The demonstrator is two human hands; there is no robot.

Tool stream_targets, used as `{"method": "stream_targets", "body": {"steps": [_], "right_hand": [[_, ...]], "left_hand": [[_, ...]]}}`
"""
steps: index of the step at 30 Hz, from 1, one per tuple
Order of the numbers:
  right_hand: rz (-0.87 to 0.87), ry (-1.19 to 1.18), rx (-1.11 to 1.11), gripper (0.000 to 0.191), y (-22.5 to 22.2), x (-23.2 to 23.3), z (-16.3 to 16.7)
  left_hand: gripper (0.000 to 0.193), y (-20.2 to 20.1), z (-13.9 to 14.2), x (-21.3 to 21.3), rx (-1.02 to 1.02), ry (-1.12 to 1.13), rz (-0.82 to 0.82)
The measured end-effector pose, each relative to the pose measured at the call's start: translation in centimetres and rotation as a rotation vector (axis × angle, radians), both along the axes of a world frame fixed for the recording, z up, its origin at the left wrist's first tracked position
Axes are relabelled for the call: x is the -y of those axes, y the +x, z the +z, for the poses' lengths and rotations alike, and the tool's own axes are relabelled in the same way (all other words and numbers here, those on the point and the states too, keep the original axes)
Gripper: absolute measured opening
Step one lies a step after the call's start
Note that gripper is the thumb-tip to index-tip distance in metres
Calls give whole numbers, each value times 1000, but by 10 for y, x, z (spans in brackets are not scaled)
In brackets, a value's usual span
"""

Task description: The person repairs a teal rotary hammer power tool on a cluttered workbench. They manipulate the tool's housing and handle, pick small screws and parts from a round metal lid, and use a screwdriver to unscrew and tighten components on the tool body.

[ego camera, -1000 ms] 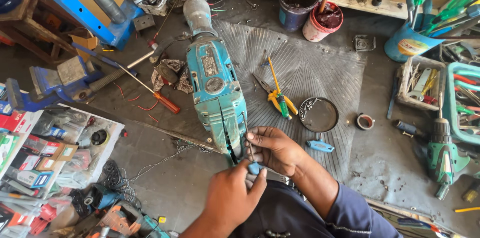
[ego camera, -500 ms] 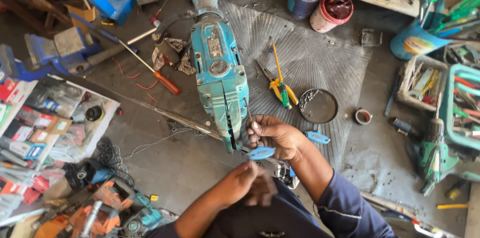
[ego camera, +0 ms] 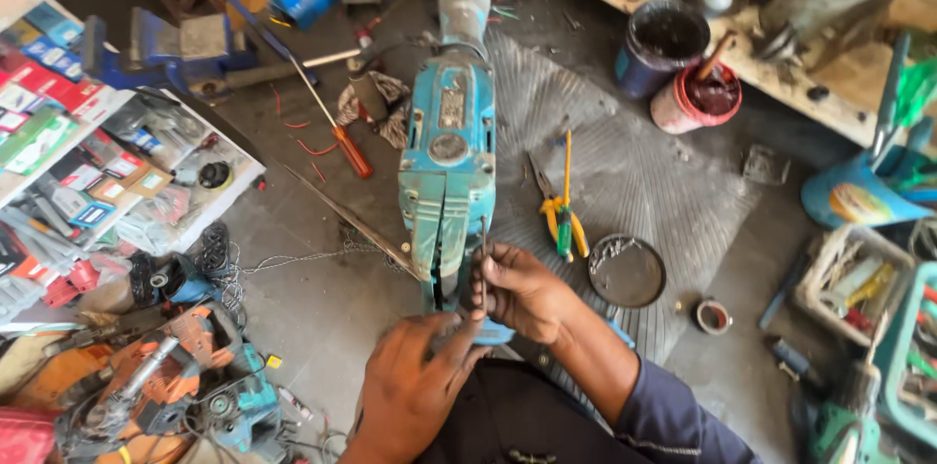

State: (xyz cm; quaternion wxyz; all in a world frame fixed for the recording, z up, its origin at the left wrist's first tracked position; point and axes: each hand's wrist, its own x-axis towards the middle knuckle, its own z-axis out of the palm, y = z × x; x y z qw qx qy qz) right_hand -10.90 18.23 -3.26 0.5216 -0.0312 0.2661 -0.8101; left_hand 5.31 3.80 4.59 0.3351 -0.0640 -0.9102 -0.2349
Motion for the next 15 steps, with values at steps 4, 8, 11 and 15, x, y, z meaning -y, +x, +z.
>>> {"method": "stream_targets", "body": {"steps": [4, 8, 11, 15], "right_hand": [[16, 93, 37, 33, -4, -8, 4], [90, 129, 10, 33, -6, -12, 6], [93, 124, 47, 32, -8, -14, 3], [70, 46, 49, 27, -10, -16, -6]], "left_hand": [[27, -5, -7, -8, 163, 151, 41], [43, -5, -27, -21, 723, 893, -197], [61, -4, -40, -20, 932, 1367, -568], [44, 14, -49, 5, 1016, 984, -529]]}}
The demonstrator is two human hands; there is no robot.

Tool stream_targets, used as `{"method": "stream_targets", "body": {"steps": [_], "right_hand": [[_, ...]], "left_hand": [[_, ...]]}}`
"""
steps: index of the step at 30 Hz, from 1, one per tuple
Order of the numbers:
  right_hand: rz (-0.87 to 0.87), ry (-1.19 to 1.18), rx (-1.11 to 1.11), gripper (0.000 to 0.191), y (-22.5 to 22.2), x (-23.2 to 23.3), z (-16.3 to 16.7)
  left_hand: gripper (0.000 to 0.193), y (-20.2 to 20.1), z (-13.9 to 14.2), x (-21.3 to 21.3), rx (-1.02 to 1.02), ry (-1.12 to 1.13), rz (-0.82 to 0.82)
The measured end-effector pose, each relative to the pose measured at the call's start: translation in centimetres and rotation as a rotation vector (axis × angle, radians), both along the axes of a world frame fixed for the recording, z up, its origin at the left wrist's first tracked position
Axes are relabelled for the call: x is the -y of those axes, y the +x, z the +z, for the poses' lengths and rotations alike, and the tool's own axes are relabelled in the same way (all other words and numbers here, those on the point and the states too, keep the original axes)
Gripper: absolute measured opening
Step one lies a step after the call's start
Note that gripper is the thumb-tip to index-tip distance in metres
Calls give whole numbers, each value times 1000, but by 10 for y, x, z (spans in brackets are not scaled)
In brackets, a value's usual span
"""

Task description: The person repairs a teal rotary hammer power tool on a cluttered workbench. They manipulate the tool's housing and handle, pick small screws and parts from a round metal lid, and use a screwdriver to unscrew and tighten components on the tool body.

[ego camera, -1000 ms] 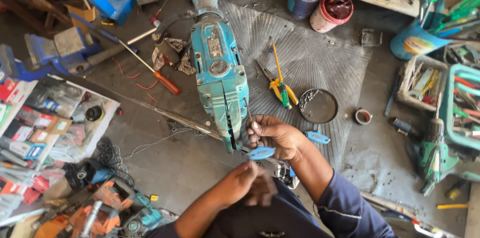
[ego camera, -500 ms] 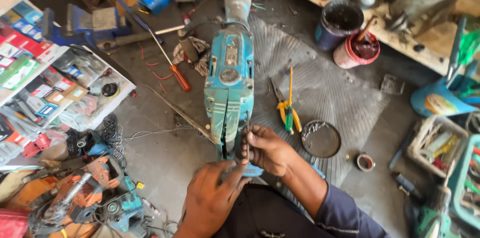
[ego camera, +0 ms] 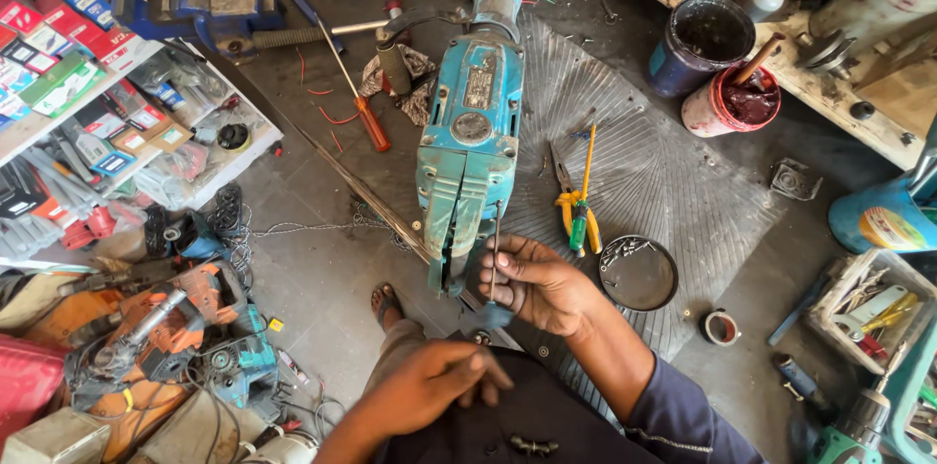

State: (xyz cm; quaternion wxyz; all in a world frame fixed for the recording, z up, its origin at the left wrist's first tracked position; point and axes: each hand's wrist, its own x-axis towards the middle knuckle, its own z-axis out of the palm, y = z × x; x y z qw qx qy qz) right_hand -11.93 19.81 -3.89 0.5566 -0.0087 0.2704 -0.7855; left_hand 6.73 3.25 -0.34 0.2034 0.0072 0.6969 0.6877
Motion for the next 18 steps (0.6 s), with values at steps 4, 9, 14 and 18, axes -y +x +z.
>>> {"method": "stream_targets", "body": {"steps": [4, 9, 14, 18], "right_hand": [[47, 4, -25, 21, -2, 2, -5], [44, 8, -29, 23, -2, 7, 6], [114, 101, -71, 29, -11, 1, 14], [121, 26, -97, 24, -16, 0, 2]], "left_hand": [[43, 23, -9, 22, 37, 27, 148], [43, 36, -23, 28, 116, 74, 334], [44, 35, -31, 19, 119, 71, 376], [42, 31, -30, 14, 81, 73, 385]]}}
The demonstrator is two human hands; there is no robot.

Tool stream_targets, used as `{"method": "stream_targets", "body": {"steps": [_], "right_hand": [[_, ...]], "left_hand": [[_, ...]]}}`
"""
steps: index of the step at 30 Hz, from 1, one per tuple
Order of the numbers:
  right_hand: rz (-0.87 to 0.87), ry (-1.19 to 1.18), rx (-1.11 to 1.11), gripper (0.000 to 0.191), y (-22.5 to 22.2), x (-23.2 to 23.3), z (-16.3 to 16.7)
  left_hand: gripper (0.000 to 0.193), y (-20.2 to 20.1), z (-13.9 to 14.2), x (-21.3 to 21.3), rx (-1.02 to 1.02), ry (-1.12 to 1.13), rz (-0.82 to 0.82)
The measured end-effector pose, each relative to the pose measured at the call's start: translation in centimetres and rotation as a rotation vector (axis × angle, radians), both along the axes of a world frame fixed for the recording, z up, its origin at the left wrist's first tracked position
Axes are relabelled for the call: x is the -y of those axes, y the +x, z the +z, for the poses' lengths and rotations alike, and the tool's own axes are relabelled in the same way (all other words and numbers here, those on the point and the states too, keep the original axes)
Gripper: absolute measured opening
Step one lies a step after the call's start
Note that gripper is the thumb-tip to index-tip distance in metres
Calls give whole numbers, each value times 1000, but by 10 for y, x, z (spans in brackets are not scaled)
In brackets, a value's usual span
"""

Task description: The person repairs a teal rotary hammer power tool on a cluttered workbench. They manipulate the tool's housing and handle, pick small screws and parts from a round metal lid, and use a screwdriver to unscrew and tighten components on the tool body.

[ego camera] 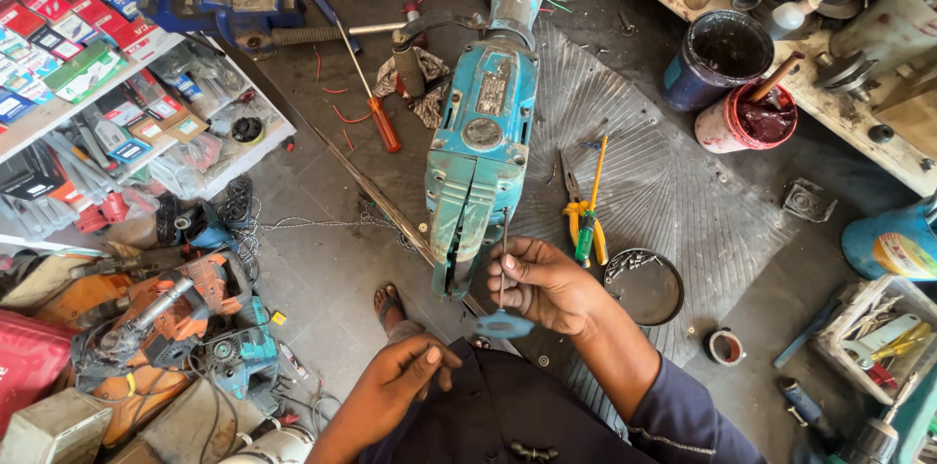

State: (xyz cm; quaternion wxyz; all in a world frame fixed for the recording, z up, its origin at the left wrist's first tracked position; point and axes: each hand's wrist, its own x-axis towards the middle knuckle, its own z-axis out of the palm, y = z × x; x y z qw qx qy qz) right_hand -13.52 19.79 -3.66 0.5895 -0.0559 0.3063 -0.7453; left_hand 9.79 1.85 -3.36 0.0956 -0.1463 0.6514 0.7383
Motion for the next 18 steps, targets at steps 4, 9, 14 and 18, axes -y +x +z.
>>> {"method": "stream_targets", "body": {"steps": [4, 9, 14, 18], "right_hand": [[-12, -141, 59, 21, 5, 5, -3], [-24, 80, 8, 37, 3, 2, 18], [-12, 115, -55, 29, -2, 2, 12], [-89, 67, -81, 22, 2, 4, -10]], "left_hand": [[42, -2, 3, 1, 13, 2, -11], [41, -1, 3, 4, 25, -23, 4], [37, -6, 5, -2, 6, 20, 21], [35, -14, 20, -14, -167, -32, 75]]}}
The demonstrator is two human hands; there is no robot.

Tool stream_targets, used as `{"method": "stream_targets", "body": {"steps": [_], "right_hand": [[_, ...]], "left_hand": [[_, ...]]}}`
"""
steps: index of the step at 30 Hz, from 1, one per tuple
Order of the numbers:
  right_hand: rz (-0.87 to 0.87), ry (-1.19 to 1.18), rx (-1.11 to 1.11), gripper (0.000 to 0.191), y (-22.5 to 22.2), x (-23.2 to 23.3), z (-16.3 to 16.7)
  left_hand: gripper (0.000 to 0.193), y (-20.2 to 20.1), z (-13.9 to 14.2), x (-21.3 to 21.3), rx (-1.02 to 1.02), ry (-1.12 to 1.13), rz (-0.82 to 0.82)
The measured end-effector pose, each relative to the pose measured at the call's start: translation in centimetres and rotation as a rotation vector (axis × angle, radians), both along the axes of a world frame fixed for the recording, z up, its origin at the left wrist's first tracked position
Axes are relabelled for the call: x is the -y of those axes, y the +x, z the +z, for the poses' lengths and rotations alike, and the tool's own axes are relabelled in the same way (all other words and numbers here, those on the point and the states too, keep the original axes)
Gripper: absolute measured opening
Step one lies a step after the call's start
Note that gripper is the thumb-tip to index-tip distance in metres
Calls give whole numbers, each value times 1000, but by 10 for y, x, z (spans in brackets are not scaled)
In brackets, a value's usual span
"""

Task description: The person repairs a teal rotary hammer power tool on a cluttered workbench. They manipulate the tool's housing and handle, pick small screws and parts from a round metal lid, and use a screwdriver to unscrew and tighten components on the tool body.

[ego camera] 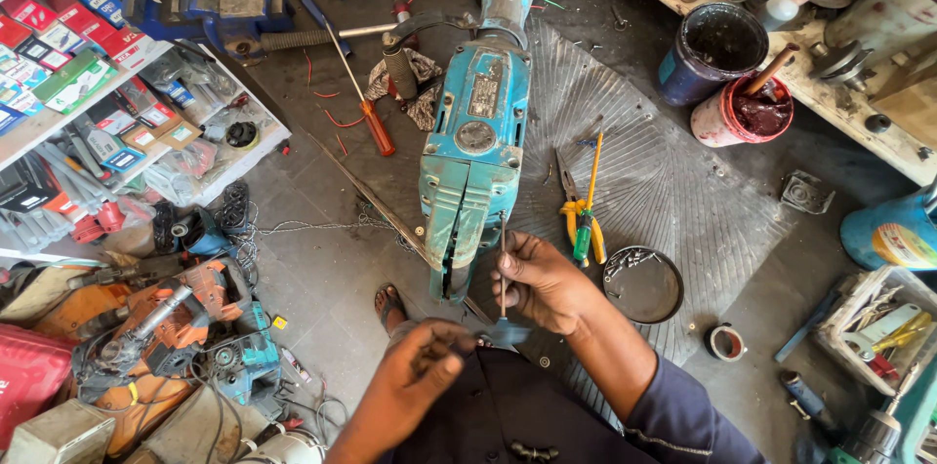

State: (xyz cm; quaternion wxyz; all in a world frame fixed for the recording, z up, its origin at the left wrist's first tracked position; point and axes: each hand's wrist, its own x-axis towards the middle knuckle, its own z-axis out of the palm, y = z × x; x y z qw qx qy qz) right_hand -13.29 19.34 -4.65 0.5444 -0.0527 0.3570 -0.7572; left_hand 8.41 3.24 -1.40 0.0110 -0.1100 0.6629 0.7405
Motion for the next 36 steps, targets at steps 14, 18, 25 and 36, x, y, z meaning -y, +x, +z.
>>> {"method": "stream_targets", "body": {"steps": [14, 18, 25, 36], "right_hand": [[-214, 118, 128, 28, -7, 15, 27], [-277, 107, 172, 25, -1, 17, 27], [-368, 183, 197, 22, 5, 22, 31], [-423, 466, -291, 30, 25, 17, 28]], "left_hand": [[54, -41, 48, -37, -328, -586, 93], [36, -49, 66, -28, -448, -841, -25], [31, -33, 72, 23, -462, -223, -361], [42, -43, 25, 124, -453, -578, 367]]}}
